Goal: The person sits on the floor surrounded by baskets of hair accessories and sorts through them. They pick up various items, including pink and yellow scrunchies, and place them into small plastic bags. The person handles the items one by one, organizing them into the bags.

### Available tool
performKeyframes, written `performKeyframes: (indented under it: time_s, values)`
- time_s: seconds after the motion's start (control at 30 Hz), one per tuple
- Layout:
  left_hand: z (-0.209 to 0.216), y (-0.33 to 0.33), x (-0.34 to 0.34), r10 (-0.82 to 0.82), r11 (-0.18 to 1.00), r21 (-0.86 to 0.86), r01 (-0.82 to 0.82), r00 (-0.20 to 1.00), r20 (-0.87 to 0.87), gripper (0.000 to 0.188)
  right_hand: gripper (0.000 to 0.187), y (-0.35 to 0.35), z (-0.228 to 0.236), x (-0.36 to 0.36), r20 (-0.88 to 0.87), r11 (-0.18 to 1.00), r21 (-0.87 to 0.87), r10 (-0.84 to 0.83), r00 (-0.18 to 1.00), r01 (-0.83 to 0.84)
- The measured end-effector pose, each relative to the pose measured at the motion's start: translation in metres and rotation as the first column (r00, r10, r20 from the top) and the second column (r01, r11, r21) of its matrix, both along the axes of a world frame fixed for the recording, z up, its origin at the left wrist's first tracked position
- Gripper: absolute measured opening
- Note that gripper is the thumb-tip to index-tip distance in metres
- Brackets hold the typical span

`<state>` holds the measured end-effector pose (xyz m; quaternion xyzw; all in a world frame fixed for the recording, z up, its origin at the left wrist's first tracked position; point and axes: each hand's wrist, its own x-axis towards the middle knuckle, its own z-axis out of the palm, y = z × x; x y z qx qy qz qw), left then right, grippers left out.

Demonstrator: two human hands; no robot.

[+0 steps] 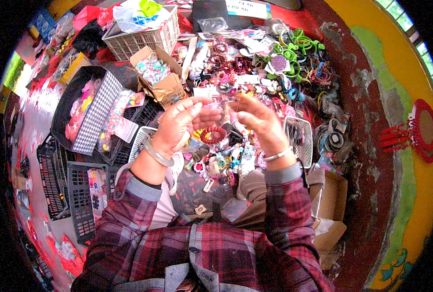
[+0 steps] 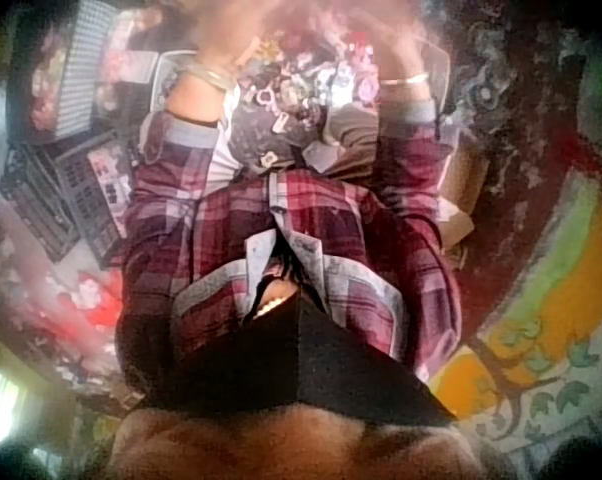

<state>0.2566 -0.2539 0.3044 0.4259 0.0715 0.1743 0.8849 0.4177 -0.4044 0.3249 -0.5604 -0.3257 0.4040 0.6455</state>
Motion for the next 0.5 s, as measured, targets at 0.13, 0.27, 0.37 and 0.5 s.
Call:
performKeyframes:
  time_s: [0.13, 0.27, 0.37, 0.5]
  values:
    - [0.0, -0.003, -0.001, -0.026, 1.0, 0.002, 0.026, 0.999, 0.024, 0.029, 0.028, 0.012, 0.003, -0.023, -0.022, 0.998, 0.02, -0.063, 0.998, 0.063]
    - [-0.001, -0.003, 0.0, 0.014, 0.999, 0.051, -0.015, 1.0, 0.007, 0.027, 0.017, 0.009, 0.004, -0.02, -0.03, 0.99, -0.033, -0.139, 0.99, 0.138]
    - [-0.002, -0.001, 0.001, 0.1, 0.959, 0.273, -0.08, 0.993, -0.059, 0.025, 0.017, 0.008, 0.001, -0.016, -0.05, 0.992, 0.007, -0.127, 0.991, 0.128]
    - [0.005, -0.003, -0.002, 0.126, 0.951, 0.291, -0.107, 0.991, -0.046, 0.022, 0.018, 0.005, 0.006, -0.016, -0.074, 0.995, 0.02, -0.092, 0.993, 0.094]
